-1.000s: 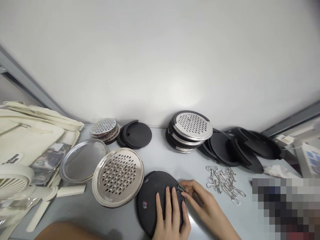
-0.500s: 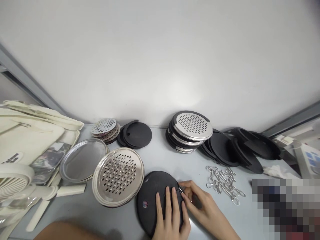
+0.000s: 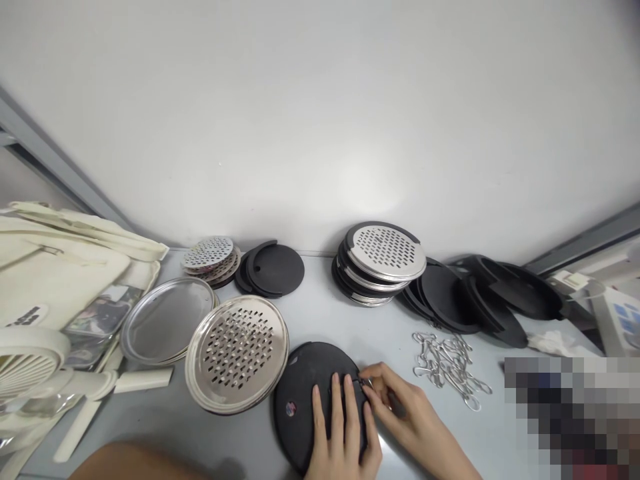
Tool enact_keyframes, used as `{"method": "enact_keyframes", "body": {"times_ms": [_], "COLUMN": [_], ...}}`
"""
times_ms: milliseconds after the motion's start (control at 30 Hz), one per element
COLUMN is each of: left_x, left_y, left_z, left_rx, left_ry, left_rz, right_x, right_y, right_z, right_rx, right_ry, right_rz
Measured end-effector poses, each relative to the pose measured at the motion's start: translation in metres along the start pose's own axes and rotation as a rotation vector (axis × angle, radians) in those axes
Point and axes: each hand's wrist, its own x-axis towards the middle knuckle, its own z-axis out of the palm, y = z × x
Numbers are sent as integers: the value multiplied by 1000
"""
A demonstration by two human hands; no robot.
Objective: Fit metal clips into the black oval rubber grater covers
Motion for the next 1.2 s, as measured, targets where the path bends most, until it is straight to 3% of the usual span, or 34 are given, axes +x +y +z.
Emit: {"method": "enact_keyframes", "body": {"times_ms": [367,567,1067,1200], "left_x": [-1,0,-2,-2], "left_y": [0,-1,0,3], "left_z": [0,0,-1,4], "left_rx": [6,10,0,-4], "left_ry": [-10,-1,-30,26], "left_rz": [8,6,5,-30], "right_x": [1,1,3,3], "right_y": [5,-2,-6,-3], "right_z": [-1,-4,-5,-4], "right_rx": [11,19,3,29], "right_ry": [114,79,62,55], "right_rz": [19,-53,-30,-65]}}
